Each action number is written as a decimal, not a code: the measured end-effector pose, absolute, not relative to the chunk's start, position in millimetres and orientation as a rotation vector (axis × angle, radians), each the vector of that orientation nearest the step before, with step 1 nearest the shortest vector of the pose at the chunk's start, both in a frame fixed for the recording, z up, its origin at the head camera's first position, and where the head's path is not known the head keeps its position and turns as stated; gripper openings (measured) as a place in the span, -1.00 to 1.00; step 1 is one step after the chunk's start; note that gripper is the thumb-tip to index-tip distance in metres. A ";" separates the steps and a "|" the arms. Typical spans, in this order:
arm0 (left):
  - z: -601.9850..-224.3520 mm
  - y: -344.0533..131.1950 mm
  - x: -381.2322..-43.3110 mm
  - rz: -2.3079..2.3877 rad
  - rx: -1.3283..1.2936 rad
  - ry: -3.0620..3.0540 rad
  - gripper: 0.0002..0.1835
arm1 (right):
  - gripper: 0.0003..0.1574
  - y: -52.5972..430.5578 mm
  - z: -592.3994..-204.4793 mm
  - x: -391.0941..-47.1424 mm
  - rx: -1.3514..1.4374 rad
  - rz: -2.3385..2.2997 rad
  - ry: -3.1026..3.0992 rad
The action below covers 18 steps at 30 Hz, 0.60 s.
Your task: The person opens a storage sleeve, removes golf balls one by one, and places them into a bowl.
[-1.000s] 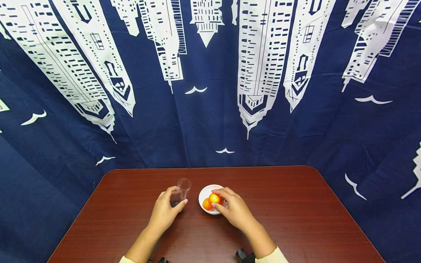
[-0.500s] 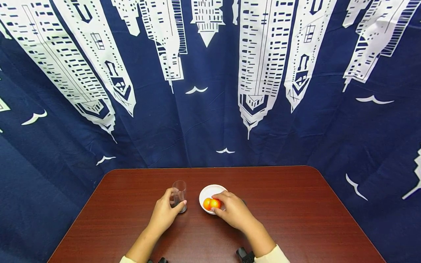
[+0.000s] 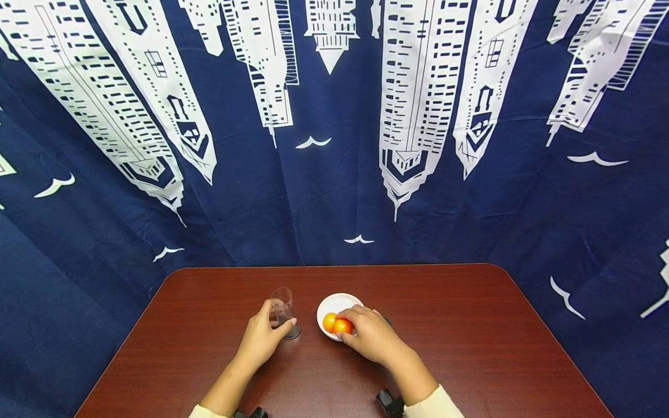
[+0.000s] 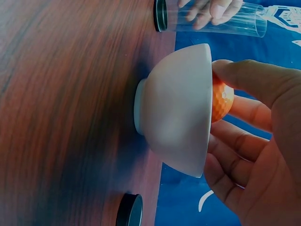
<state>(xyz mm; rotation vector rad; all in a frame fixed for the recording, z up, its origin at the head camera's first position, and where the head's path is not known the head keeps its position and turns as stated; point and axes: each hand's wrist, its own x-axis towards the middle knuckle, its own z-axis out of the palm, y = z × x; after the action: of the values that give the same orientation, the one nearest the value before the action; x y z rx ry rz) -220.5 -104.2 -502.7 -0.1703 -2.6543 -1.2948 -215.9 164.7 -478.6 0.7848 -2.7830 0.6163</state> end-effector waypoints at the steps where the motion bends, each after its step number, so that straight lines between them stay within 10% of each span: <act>1: -502.8 -104.5 -220.7 -1.295 -0.167 -2.659 -0.46 | -0.59 164.7 -478.7 -215.6 0.785 0.615 -2.783; 18: -504.3 -102.0 -223.7 -1.361 -0.172 -2.626 -0.48 | -0.75 162.5 -482.6 -218.6 0.806 0.603 -2.688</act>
<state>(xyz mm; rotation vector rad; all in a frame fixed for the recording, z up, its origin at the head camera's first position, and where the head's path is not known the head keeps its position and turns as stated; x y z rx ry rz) -223.7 -102.0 -504.3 -0.1722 -2.6263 -1.3609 -218.6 162.5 -482.6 0.8062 -2.6881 0.6035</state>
